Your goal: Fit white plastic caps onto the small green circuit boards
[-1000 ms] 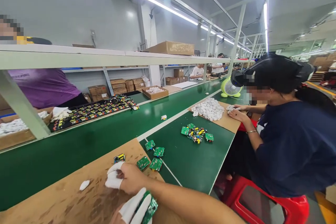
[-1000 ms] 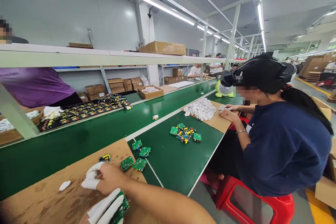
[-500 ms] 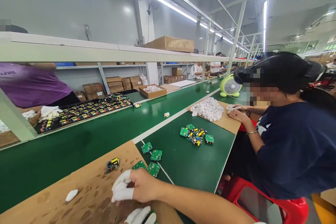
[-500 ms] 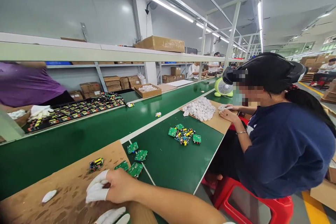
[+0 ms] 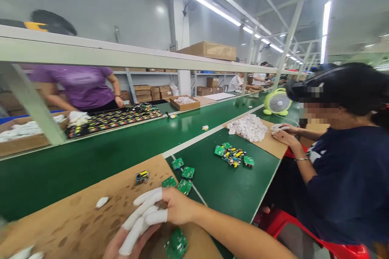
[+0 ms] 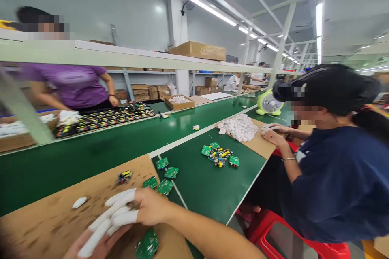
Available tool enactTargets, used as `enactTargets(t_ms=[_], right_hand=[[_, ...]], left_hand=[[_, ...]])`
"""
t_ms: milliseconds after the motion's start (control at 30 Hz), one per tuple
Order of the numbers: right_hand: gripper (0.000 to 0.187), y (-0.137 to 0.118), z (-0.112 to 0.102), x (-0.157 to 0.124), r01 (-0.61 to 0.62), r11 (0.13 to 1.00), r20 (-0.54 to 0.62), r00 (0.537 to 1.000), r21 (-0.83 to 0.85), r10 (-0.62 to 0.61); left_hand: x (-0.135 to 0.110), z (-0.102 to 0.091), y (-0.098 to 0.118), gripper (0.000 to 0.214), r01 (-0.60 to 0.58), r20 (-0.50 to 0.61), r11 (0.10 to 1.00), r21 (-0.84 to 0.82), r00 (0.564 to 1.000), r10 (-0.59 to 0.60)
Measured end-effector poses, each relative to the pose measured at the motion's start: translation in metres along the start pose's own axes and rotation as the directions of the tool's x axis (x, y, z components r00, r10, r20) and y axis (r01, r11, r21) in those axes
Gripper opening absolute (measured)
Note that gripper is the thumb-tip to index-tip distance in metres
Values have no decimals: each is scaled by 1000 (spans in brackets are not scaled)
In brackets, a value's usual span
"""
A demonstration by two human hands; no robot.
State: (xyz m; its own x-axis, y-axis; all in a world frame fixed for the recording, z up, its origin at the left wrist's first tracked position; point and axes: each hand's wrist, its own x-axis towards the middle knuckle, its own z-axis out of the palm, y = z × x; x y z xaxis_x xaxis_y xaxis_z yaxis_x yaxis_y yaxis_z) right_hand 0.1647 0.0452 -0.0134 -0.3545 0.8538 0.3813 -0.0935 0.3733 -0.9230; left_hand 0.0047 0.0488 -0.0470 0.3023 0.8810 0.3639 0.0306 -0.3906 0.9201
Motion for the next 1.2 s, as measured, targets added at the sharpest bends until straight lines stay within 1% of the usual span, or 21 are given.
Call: enactTargets(t_ms=[33,67,100,133,167,233,267,333,367,400,467,500,600,700,800,900,967,1067,1133,1167,1200], right_hand=[[52,1,1,-1,36,996,-27,999,-81,-38],[47,1,3,-2,62,983,-53,996,-175,-72],[44,1,4,-4,61,961,-65,995,-269,-81],[40,1,4,-5,62,958,-51,996,-280,-79],[38,1,4,-7,64,962,-28,997,-267,-74],[39,2,4,-9,50,972,8,999,-229,-50],[40,3,3,-11,23,978,34,999,-209,-16],[52,4,3,-13,-41,973,95,993,-227,64],[57,5,3,-14,-45,957,113,990,-285,80],[59,5,3,-15,-28,933,124,989,-358,77],[48,6,3,-15,39,872,129,991,-488,28],[41,6,3,-14,68,852,132,991,-520,1],[29,6,3,-13,95,848,134,991,-521,-29],[27,5,3,-12,78,858,118,993,-508,-20],[27,6,2,-13,60,863,116,993,-501,-2],[37,5,1,-15,33,877,140,989,-479,39],[39,3,2,-16,19,879,133,990,-477,51],[28,-1,2,-16,31,883,93,996,-469,15],[28,-2,0,-14,27,890,33,999,-455,-14],[30,-2,-2,-12,0,911,-53,998,-412,-24],[33,-1,-4,-10,-32,939,-166,986,-342,-27]], left_hand=[[-2,2,10,37,201,42,961,-190,980,-196],[-4,4,20,35,311,47,882,-354,948,-315],[-5,7,29,35,361,68,804,-472,925,-375],[-6,9,37,37,379,56,750,-542,907,-418],[-6,12,42,36,406,50,714,-571,885,-463],[-6,15,48,32,449,26,674,-587,843,-538],[-6,16,49,31,462,26,669,-582,833,-552],[-7,16,50,34,472,36,685,-555,836,-547],[-8,16,50,37,479,44,699,-531,839,-542],[-9,17,51,40,488,51,713,-503,841,-539],[-11,18,54,43,499,56,737,-456,842,-536],[-12,19,55,44,498,55,744,-446,845,-532],[-14,21,57,56,474,22,737,-481,847,-531],[-15,23,58,78,469,6,719,-513,839,-544],[-14,23,57,90,473,24,730,-493,846,-533],[-13,23,55,92,462,28,751,-472,859,-511],[-13,21,54,88,460,34,759,-461,864,-503],[-13,19,53,72,500,60,742,-446,844,-532],[-14,19,53,64,523,64,753,-399,835,-546],[-15,20,54,62,516,50,788,-336,845,-532],[-17,21,54,60,488,37,839,-240,868,-495]])
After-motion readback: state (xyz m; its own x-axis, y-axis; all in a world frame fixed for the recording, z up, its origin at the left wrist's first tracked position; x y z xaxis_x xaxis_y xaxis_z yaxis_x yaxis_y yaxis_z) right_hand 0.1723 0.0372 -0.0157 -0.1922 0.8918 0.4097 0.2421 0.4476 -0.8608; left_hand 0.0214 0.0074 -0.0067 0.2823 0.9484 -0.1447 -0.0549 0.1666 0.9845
